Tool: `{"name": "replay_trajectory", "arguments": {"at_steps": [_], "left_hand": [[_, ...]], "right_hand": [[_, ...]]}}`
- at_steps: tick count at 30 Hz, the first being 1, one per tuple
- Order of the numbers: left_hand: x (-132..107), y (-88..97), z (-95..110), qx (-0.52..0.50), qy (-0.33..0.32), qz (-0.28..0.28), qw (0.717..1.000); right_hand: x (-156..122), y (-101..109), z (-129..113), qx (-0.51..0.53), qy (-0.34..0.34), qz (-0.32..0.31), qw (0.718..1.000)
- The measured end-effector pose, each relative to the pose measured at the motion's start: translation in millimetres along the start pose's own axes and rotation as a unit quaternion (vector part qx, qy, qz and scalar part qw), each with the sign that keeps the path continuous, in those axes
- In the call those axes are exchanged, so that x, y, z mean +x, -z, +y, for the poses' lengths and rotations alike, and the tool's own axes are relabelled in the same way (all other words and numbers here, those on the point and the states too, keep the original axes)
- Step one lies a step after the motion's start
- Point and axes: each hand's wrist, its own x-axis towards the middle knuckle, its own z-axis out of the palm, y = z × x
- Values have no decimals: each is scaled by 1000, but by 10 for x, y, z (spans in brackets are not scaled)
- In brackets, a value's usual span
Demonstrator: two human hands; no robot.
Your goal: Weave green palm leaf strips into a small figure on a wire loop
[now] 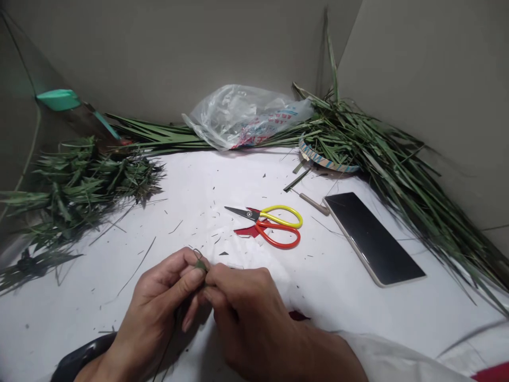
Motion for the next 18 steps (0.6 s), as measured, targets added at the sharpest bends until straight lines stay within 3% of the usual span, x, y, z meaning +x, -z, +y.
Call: {"name": "replay_trajectory", "arguments": {"at_steps": [9, 18], "left_hand": [[1, -14, 36, -4, -12, -12, 1000], [81, -17, 156, 16, -34, -43, 998]], "right_hand": [[3, -95, 2, -34, 5, 72, 997], [79, 27, -42, 23, -17, 48, 998]]}}
